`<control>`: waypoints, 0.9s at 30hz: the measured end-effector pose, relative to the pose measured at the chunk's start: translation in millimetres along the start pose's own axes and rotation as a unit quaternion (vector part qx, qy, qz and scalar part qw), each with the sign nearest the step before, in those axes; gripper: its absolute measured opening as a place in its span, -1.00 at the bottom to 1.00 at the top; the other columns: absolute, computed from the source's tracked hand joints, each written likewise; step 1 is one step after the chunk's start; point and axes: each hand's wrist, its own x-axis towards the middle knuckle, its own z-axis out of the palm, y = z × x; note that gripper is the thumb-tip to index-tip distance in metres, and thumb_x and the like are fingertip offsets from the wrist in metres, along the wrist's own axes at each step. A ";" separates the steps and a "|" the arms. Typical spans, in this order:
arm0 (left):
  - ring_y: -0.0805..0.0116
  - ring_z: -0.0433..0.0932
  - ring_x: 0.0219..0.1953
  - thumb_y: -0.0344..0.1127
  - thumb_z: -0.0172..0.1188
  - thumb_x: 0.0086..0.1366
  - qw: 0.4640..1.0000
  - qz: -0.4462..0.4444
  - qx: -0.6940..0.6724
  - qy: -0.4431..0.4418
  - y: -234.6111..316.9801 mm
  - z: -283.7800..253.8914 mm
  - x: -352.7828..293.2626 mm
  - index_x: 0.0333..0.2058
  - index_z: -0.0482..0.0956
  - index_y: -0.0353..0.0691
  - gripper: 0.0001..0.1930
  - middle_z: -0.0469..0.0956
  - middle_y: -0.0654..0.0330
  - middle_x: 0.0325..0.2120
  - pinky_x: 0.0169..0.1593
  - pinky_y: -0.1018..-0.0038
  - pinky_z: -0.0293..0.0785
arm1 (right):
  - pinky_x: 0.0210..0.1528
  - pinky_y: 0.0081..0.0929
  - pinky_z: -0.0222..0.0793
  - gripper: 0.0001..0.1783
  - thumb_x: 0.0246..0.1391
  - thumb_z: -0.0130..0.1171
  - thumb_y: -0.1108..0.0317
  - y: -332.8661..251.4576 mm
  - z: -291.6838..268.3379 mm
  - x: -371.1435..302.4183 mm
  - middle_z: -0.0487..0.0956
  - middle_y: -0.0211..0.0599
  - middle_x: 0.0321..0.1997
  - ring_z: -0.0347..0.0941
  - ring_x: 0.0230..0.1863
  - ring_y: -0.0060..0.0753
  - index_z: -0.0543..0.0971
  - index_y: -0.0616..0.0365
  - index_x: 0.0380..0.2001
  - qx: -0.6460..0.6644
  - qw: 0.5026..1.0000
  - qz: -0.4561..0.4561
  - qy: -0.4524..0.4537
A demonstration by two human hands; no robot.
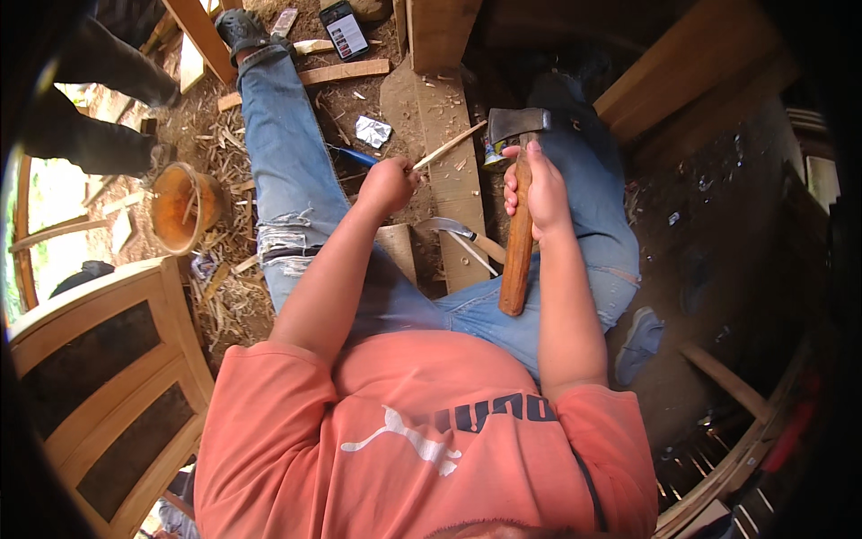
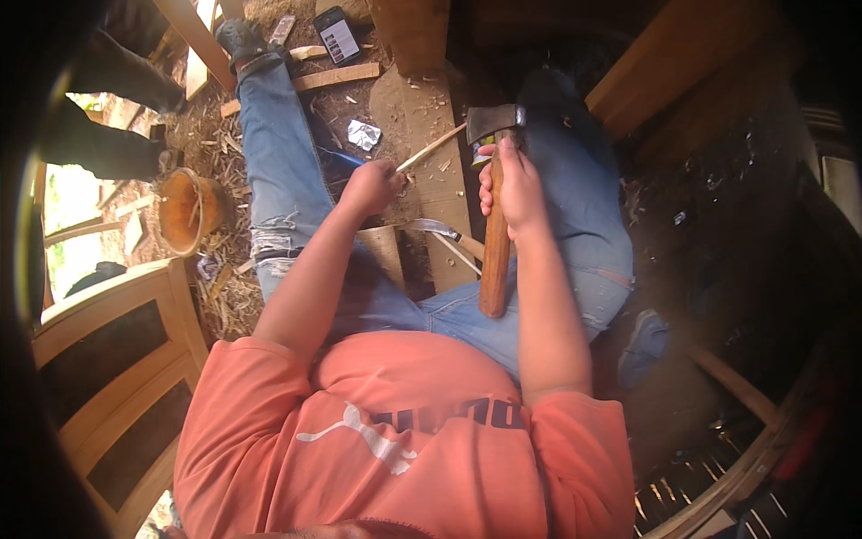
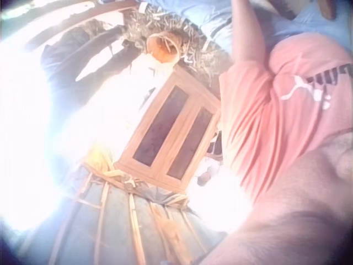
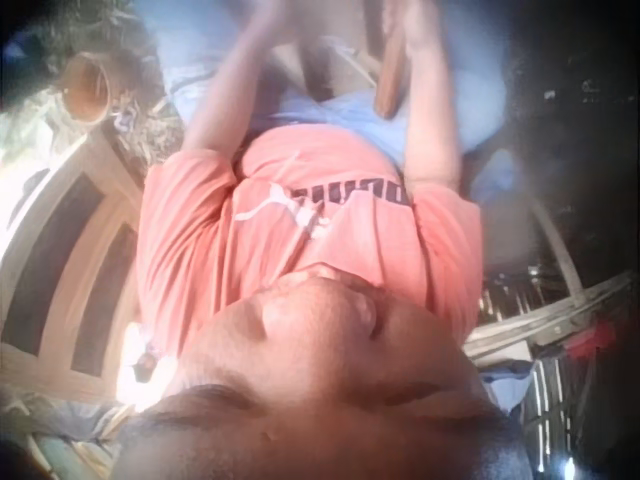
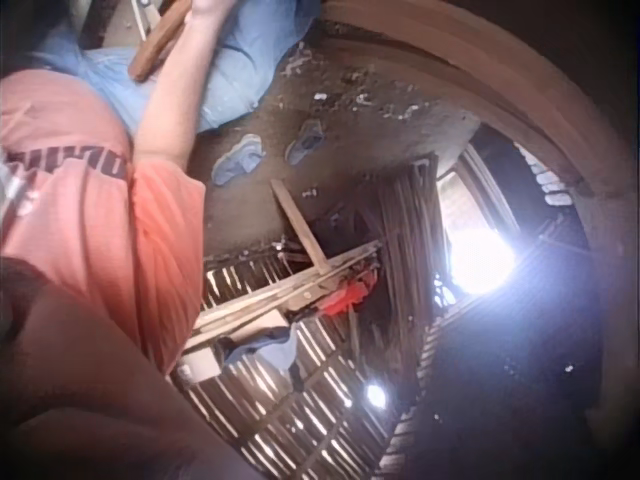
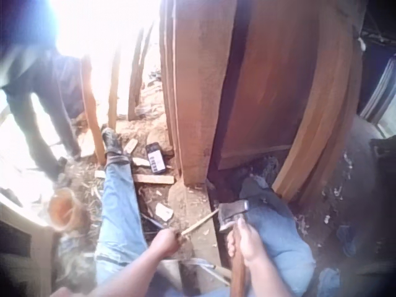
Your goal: The person sits on the floor and uses a small axe to split and shape thin wooden sticks. They repeatedly strike the wood, inspect the pieces, and continue carving them into smaller segments.
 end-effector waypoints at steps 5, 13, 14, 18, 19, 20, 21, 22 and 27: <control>-0.20 0.70 -0.15 -0.06 0.25 0.45 1.000 0.003 0.001 -0.006 31.8 -32.8 -30.2 -0.13 0.77 -0.17 -0.69 0.74 -0.10 -0.25 -0.07 -0.01 0.62 | -0.54 -0.50 0.36 -0.53 0.57 0.00 -0.06 -15.7 17.9 -8.2 0.45 -0.42 -0.49 0.39 -0.57 -0.57 0.54 0.19 -0.03 -0.187 0.977 -0.098 0.021; -0.27 0.65 0.04 -0.15 0.18 0.46 0.991 0.001 -0.132 -0.024 2.0 5.9 8.8 -0.02 0.65 -0.37 -0.64 0.69 -0.27 -0.07 0.15 0.00 0.54 | -0.23 -0.04 0.53 -0.64 0.33 0.32 0.04 9.8 57.3 2.8 0.71 -0.03 -0.27 0.67 -0.24 0.13 0.61 0.09 -0.04 -0.635 0.705 -0.315 -0.036; -0.29 0.64 0.06 -0.22 0.17 0.45 0.990 0.028 -0.134 -0.037 -4.4 9.1 17.0 -0.03 0.65 -0.39 -0.67 0.68 -0.30 -0.06 0.15 0.03 0.54 | -0.16 0.04 0.55 -0.60 0.29 0.33 0.02 13.7 61.8 4.1 0.73 -0.02 -0.17 0.66 -0.14 0.23 0.61 0.03 0.02 -0.674 0.680 -0.284 -0.050; -0.29 0.64 0.05 -0.25 0.17 0.46 0.983 0.110 -0.146 -0.021 -21.1 22.7 27.2 -0.04 0.66 -0.37 -0.71 0.68 -0.29 -0.07 0.12 0.04 0.55 | -0.17 0.11 0.56 -0.56 0.33 0.25 -0.06 45.1 65.7 12.2 0.73 -0.01 -0.22 0.67 -0.17 0.24 0.58 0.04 0.02 -0.704 0.674 -0.220 -0.048; -0.29 0.64 0.05 -0.25 0.17 0.47 0.983 0.099 -0.149 -0.026 -22.0 23.3 26.8 -0.04 0.66 -0.35 -0.72 0.68 -0.28 -0.07 0.12 0.03 0.55 | -0.16 0.12 0.56 -0.56 0.33 0.25 -0.06 50.3 64.0 13.9 0.73 -0.01 -0.22 0.67 -0.16 0.24 0.58 0.04 0.03 -0.700 0.678 -0.221 -0.047; -0.29 0.64 0.05 -0.26 0.17 0.47 0.984 0.088 -0.153 -0.031 -22.8 23.8 26.6 -0.04 0.66 -0.34 -0.73 0.68 -0.27 -0.07 0.12 0.03 0.55 | -0.16 0.12 0.56 -0.56 0.34 0.24 -0.06 54.5 62.4 15.3 0.73 0.00 -0.21 0.67 -0.15 0.24 0.58 0.04 0.03 -0.695 0.682 -0.223 -0.047; -0.29 0.64 0.05 -0.26 0.16 0.48 0.982 0.081 -0.166 -0.032 -22.1 24.5 27.7 -0.03 0.67 -0.33 -0.73 0.69 -0.26 -0.07 0.12 0.02 0.55 | -0.16 0.13 0.56 -0.56 0.34 0.24 -0.06 58.0 60.8 16.4 0.73 0.01 -0.21 0.67 -0.15 0.24 0.58 0.04 0.03 -0.691 0.685 -0.225 -0.046; -0.28 0.64 0.05 -0.25 0.15 0.49 0.981 0.075 -0.176 -0.033 -18.9 22.0 28.1 -0.03 0.67 -0.32 -0.73 0.69 -0.25 -0.07 0.11 0.02 0.55 | -0.16 0.13 0.56 -0.57 0.35 0.23 -0.06 61.6 60.2 17.6 0.73 0.00 -0.20 0.67 -0.15 0.24 0.58 0.03 0.03 -0.693 0.683 -0.227 -0.035; -0.27 0.64 0.04 -0.22 0.11 0.52 0.983 0.057 -0.173 -0.027 -12.9 18.1 25.4 -0.02 0.67 -0.29 -0.71 0.69 -0.23 -0.08 0.11 0.01 0.55 | -0.16 0.13 0.55 -0.58 0.37 0.20 -0.05 57.7 67.5 19.3 0.73 0.00 -0.18 0.67 -0.14 0.26 0.57 0.05 0.03 -0.693 0.694 -0.194 -0.002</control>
